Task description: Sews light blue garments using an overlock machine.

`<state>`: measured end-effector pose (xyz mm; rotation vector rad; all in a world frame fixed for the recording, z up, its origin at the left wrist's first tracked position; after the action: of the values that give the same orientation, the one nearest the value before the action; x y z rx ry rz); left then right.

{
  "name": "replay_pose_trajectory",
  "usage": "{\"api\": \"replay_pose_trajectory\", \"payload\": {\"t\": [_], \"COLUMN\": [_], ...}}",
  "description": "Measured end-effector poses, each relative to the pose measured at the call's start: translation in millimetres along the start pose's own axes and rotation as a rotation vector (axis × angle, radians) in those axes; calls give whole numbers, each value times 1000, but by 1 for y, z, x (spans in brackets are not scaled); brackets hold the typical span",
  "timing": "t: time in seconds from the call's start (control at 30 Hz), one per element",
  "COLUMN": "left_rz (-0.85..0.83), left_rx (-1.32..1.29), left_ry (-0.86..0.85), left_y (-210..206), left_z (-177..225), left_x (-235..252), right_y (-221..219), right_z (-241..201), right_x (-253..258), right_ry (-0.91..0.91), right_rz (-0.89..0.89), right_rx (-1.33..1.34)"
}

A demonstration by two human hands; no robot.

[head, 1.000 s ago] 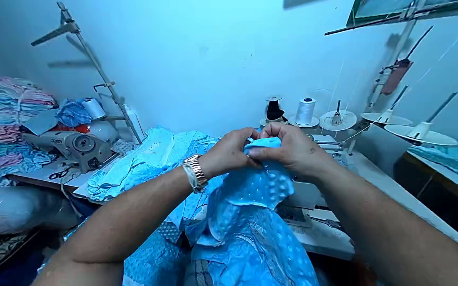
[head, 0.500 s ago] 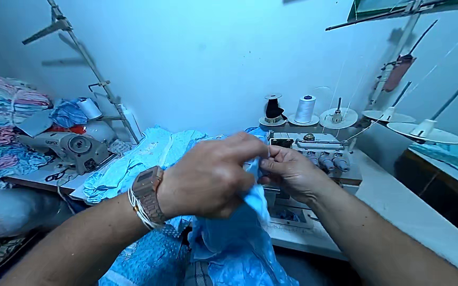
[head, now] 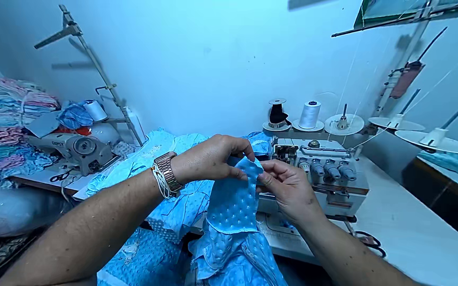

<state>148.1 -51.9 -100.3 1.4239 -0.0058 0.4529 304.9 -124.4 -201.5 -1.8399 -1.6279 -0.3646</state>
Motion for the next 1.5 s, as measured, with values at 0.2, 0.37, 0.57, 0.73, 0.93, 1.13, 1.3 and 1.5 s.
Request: {"api": "replay_pose_trajectory", "payload": {"t": [0.2,0.37,0.57,0.73,0.93,1.13,1.3,1.5], "left_rz": [165,176,187,178,235,102,469,606], "left_rx": [-46,-48,-13,12,87,313,553,420], "left_ry": [-107,-105,-101,-91,-38,-86,-83,-96], "left_y": [1,-1,-1,-1,-2,3,37,63], "left_z": [-1,-3,-4,-2,-1,5,6,-18], "left_x": [8,16,21,20,20,23,13,-3], "right_y": [2,2,3,2,-1,-6,-10,-7], "right_z": [-2,-4,-3,-2,-5,-5,20,25], "right_x": [4,5,5,4,2,5,-22,-53], "right_ry": [33,115,148,156,176,163,-305,-66], "right_rz": [114,136,141,155,153,102,12,-81], "right_rx": [48,39,59,88,71,15,-35,-180]}}
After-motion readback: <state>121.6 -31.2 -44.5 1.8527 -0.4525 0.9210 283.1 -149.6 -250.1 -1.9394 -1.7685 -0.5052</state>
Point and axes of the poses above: each hand's wrist, its own x-axis towards the middle knuckle, its own y-axis out of the back of the hand, z = x × y, the point moved 3 cm from there along x, towards the middle knuckle, and after that the axes turned 14 degrees about x, right-handed, at the moved point
